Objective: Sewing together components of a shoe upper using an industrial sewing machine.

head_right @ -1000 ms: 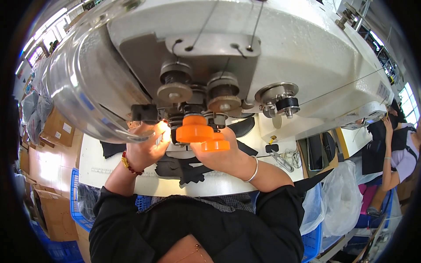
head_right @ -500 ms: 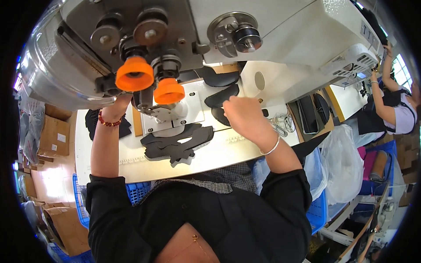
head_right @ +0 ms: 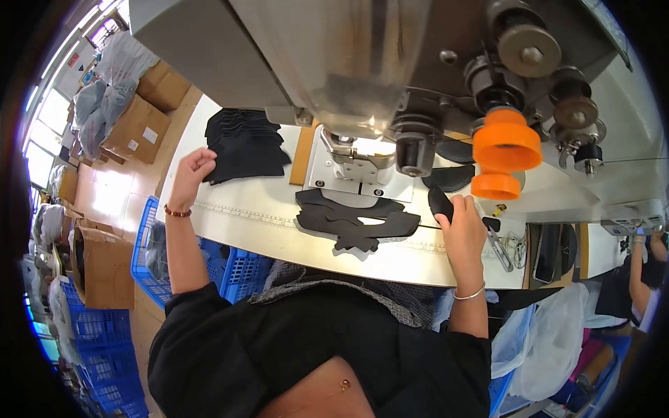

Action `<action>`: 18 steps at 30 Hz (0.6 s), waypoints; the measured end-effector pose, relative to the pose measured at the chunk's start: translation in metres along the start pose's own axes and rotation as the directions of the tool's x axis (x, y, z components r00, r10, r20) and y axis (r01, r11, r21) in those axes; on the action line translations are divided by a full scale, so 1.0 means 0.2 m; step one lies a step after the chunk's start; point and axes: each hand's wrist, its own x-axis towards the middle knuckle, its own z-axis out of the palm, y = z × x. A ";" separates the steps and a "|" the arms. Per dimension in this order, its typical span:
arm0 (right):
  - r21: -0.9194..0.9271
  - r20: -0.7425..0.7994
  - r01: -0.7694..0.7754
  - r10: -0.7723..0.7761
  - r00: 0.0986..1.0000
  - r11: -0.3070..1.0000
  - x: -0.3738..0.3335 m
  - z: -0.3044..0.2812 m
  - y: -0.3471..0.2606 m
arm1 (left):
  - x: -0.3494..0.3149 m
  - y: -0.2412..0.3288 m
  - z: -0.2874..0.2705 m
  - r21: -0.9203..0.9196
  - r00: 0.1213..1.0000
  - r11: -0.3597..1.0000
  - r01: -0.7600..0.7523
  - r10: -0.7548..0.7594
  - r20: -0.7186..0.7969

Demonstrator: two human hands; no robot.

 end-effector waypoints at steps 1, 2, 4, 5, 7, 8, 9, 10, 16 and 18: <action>-0.001 0.002 0.002 -0.002 1.000 1.000 0.01 0.00 0.00 | -0.01 -0.06 -0.02 -0.001 1.000 1.000 0.002 -0.002 -0.002; -0.009 0.002 0.010 -0.010 1.000 1.000 0.01 0.00 0.00 | -0.03 -0.11 -0.02 0.128 0.999 0.992 0.024 -0.018 -0.047; -0.023 0.005 0.014 -0.014 1.000 1.000 0.01 0.00 0.00 | -0.01 -0.19 -0.01 0.354 0.988 0.932 0.079 -0.027 -0.149; -0.018 0.005 0.010 -0.010 1.000 1.000 0.01 0.00 -0.01 | -0.01 -0.20 0.00 0.350 0.989 0.933 0.080 -0.031 -0.145; -0.024 0.007 -0.005 0.005 1.000 1.000 0.01 0.00 -0.01 | 0.01 -0.21 0.06 0.519 0.970 0.849 0.099 0.035 -0.243; -0.034 -0.017 0.009 -0.010 1.000 0.999 0.01 0.01 -0.01 | 0.01 -0.20 0.09 0.513 0.972 0.853 0.095 0.031 -0.231; -0.044 -0.039 0.024 -0.025 0.999 0.999 0.01 0.02 -0.01 | 0.00 -0.17 0.12 0.658 0.935 0.752 0.029 0.212 -0.283; -0.073 -0.078 0.025 -0.030 0.997 0.997 0.01 0.04 -0.01 | -0.01 -0.13 0.15 0.784 0.871 0.621 -0.011 0.391 -0.298; -0.136 -0.224 0.129 -0.157 0.962 0.982 0.01 -0.05 -0.06 | -0.11 0.15 0.54 0.632 0.772 0.538 -0.558 0.616 0.157; -0.137 -0.272 0.208 -0.239 0.932 0.968 0.05 -0.12 -0.12 | -0.15 0.19 0.66 0.482 0.718 0.540 -0.690 0.595 0.362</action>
